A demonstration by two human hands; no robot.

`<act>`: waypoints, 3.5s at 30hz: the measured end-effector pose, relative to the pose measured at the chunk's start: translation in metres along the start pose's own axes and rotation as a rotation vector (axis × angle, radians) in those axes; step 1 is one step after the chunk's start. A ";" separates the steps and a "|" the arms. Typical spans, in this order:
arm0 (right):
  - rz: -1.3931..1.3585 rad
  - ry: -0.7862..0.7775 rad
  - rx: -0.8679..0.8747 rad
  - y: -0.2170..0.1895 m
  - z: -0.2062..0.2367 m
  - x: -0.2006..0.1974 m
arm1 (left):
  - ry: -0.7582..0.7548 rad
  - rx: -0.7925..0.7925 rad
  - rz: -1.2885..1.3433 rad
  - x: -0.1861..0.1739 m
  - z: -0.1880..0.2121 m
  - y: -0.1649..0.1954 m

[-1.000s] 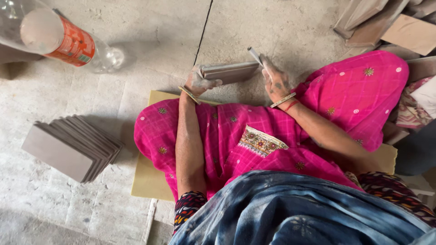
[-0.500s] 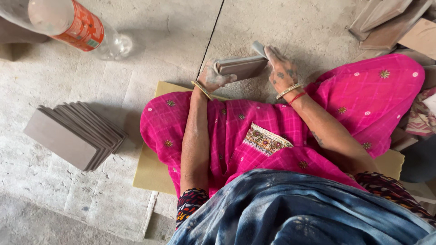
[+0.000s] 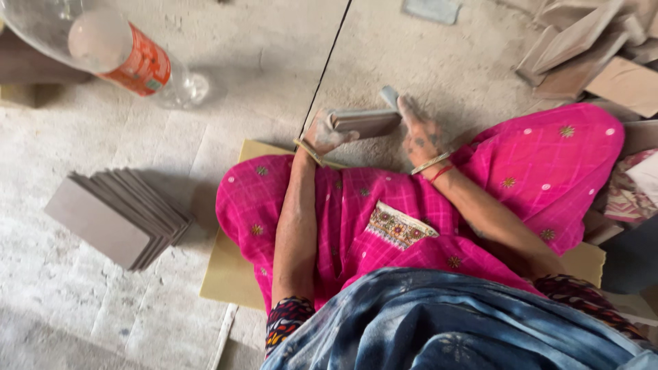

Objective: The person sits on the floor and smooths the edges of rectangular blocks using a sanding block. They pick up blocks from a pile, rub the edges, and place them back down, repeating the process throughout the clip.

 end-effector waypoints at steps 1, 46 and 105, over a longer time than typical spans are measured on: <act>-0.051 0.016 0.028 -0.006 -0.002 -0.001 | -0.016 -0.026 0.020 0.000 -0.002 -0.003; -0.648 0.109 0.281 0.032 0.008 0.035 | 0.243 -0.212 -0.297 -0.031 0.023 0.000; -0.023 0.179 -0.435 -0.090 -0.054 -0.050 | -0.024 0.158 -0.034 0.007 -0.021 0.017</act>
Point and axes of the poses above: each hand's wrist, its own z-axis away from the middle knuckle, its own x-axis out of the palm, y = z × x, the point moved 3 cm from there along -z, towards the middle knuckle, and after that the axes turned 8 degrees about -x, right-handed, at the moved point
